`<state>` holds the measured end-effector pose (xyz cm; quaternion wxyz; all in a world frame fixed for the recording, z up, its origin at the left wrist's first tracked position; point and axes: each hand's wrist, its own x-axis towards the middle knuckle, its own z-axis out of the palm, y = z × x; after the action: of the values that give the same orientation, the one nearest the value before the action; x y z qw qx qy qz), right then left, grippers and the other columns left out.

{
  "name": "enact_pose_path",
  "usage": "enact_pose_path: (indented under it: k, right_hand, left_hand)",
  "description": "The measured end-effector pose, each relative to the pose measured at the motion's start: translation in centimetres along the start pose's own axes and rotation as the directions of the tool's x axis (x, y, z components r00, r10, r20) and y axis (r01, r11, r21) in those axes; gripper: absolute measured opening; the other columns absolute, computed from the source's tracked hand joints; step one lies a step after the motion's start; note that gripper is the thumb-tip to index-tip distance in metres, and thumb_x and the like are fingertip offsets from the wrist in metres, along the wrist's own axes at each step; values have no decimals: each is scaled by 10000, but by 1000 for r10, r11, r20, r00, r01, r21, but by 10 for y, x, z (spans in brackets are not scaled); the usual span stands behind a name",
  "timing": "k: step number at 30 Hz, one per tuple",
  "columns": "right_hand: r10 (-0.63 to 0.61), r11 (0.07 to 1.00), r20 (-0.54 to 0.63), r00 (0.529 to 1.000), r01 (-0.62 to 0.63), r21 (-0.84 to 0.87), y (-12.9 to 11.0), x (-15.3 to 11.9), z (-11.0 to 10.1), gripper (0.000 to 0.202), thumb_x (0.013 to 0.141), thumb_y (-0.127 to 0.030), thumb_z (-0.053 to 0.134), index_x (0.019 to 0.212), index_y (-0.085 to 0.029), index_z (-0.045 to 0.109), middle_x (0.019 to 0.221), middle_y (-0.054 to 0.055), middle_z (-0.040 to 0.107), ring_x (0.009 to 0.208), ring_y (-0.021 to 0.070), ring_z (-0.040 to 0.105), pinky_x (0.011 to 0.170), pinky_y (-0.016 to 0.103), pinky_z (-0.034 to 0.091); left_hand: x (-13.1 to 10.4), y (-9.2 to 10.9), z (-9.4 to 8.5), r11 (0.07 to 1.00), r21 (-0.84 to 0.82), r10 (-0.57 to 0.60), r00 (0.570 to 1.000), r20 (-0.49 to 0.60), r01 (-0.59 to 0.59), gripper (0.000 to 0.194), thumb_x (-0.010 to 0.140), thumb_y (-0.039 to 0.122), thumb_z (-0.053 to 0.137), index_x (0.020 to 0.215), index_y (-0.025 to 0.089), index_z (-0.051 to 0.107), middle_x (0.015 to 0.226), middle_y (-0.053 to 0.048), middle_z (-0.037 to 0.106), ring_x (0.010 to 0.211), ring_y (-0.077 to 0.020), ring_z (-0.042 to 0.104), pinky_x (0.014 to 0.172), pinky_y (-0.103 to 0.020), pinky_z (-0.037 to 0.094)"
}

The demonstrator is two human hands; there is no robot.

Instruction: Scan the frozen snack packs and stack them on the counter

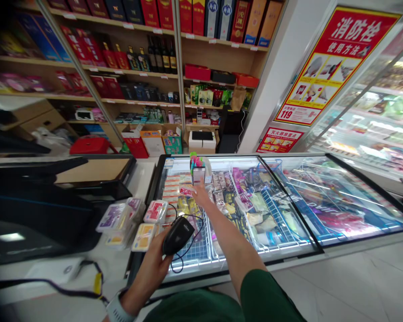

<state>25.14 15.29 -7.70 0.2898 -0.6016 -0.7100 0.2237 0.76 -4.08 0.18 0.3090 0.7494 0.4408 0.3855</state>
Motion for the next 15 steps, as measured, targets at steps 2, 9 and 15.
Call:
enact_pose_path:
  k: [2,9,15]
  right_hand:
    - [40,999,11,999,-40,-3,1,6,3,299,953,-293,530,1206,-208,664,1451,111,563,1369,268,512,1186,434,348]
    - [105,994,10,994,-105,-36,6,25,13,262,944,-232,542,1172,-186,663,1632,109,315,1369,260,517,1166,390,380]
    - [98,995,-14,995,-98,-24,9,31,17,247,919,-232,585,1146,-195,676,1641,109,293,1372,276,511,1150,412,397]
  left_hand:
    - [1,1,-2,1000,4,-5,1000,4,5,638,797,83,529,1424,187,473,1392,-154,602,1310,-326,560,1092,-561,456]
    - [5,-2,-5,999,43,-23,1000,-15,23,581,830,130,549,1406,183,493,1377,-166,606,1295,-335,570,1085,-579,459]
    - [6,-7,-4,997,61,-41,999,-13,42,585,825,108,540,1402,181,477,1378,-166,601,1305,-320,559,1099,-572,448]
